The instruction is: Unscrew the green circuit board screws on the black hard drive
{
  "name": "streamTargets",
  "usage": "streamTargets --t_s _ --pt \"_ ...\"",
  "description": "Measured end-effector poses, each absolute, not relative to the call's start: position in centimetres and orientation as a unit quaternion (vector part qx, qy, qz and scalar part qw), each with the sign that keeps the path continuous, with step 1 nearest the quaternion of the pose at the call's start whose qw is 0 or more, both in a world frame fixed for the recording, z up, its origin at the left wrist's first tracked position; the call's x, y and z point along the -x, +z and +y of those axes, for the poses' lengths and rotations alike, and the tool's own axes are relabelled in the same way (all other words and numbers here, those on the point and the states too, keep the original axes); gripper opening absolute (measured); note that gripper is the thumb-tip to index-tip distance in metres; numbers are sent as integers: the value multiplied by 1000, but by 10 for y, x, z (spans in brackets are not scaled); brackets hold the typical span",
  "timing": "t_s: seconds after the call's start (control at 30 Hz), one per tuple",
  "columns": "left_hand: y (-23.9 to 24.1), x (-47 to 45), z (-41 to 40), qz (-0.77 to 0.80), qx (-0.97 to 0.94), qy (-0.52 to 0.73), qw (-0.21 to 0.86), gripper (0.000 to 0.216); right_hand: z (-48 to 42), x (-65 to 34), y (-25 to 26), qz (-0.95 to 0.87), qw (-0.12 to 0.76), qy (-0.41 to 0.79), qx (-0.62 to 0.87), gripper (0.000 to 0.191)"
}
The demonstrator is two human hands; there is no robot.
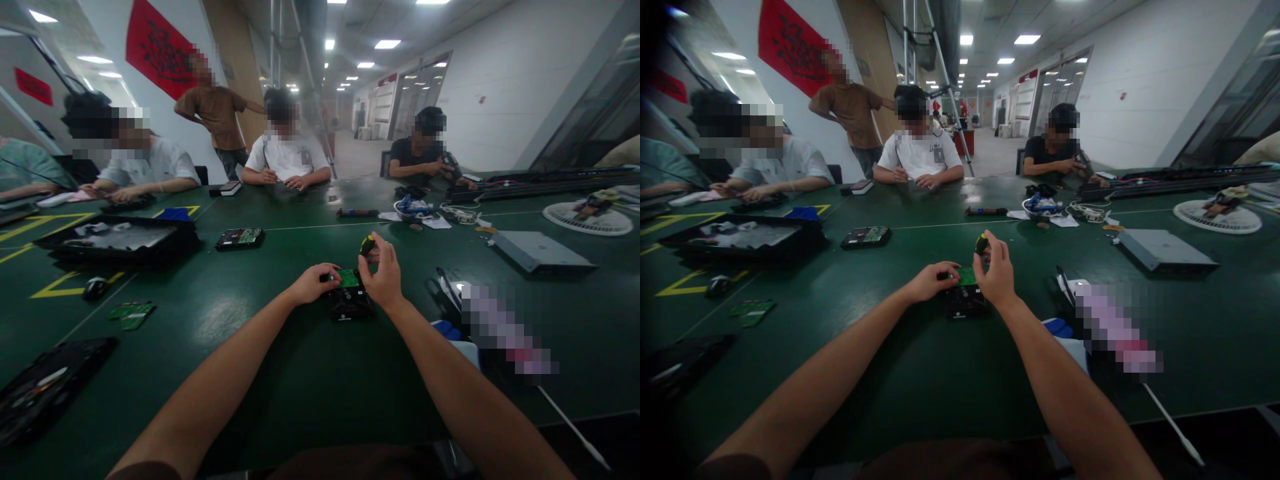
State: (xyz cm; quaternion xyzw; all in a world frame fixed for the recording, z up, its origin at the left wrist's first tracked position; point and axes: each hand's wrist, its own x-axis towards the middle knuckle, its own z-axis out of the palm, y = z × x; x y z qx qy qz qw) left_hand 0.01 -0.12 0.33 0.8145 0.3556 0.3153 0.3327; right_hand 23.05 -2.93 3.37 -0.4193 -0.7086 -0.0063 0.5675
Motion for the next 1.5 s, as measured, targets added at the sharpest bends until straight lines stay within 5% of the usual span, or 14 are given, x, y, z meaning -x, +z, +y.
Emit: streamTargets --t_s 1.5 --pt "2 1 -1 356 -815 316 330 11 -28 -231 32 -705 568 -7 423 62"
